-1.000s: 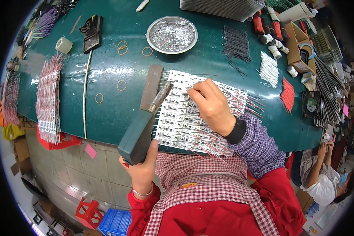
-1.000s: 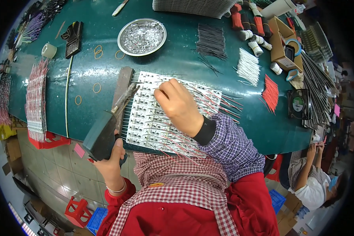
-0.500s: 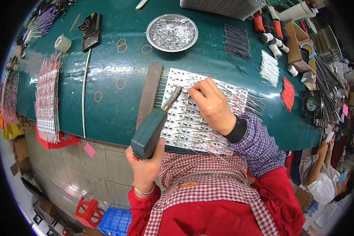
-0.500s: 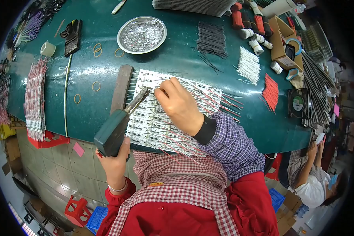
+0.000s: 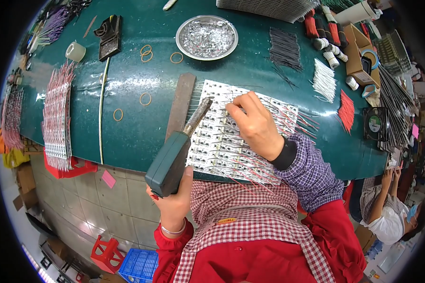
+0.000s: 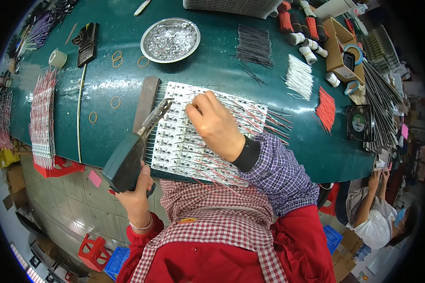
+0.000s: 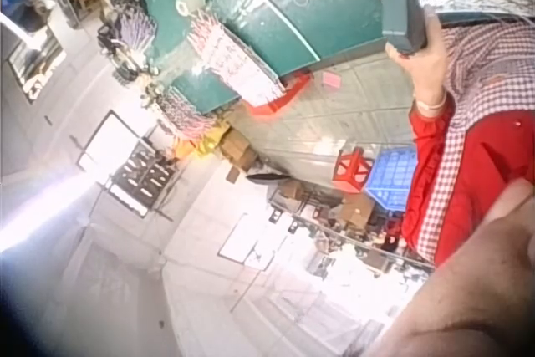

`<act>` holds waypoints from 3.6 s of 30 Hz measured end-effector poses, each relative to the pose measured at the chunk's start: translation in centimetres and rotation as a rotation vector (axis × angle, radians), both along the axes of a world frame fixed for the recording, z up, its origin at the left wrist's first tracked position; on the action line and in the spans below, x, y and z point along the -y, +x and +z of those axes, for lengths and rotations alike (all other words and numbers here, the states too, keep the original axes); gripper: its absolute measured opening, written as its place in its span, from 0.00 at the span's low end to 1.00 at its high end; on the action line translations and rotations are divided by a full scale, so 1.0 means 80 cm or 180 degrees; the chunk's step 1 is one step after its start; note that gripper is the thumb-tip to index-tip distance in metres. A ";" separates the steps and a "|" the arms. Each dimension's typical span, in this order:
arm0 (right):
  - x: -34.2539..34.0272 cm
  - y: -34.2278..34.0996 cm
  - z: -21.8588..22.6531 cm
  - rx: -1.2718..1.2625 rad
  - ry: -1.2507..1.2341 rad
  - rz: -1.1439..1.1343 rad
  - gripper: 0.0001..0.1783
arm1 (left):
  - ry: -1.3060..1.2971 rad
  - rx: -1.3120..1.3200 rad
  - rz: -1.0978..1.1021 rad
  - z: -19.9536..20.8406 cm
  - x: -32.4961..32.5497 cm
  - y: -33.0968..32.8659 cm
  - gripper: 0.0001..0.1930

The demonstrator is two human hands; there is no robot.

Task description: The person solders wire connections onto an LED board using a handheld soldering tool, stacks the completed board, and takes a new board from a stack to insert and solder additional wires.

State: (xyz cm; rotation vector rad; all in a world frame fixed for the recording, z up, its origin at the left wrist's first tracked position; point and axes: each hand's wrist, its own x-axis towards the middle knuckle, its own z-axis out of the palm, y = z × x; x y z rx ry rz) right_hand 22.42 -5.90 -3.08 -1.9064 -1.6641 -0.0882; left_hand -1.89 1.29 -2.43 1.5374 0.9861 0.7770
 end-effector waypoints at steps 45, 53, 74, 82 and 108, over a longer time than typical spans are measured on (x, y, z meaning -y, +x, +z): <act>0.003 -0.008 0.003 0.0091 0.0216 0.0137 0.18 | -0.0050 -0.0096 -0.0035 0.001 0.017 -0.028 0.13; 0.012 -0.016 0.007 0.0204 0.0140 0.0239 0.14 | 0.0041 -0.0118 -0.0114 0.000 0.020 -0.036 0.15; 0.012 -0.021 0.006 0.0056 0.0117 0.0280 0.19 | 0.0266 -0.0122 -0.0322 0.010 0.018 -0.026 0.12; 0.013 -0.022 0.004 0.0082 0.0127 0.0250 0.19 | 0.0324 -0.0195 -0.0160 0.004 0.024 -0.039 0.13; 0.020 -0.035 0.002 0.0300 0.0133 0.0259 0.11 | 0.0273 -0.0205 -0.0060 0.006 0.034 -0.050 0.14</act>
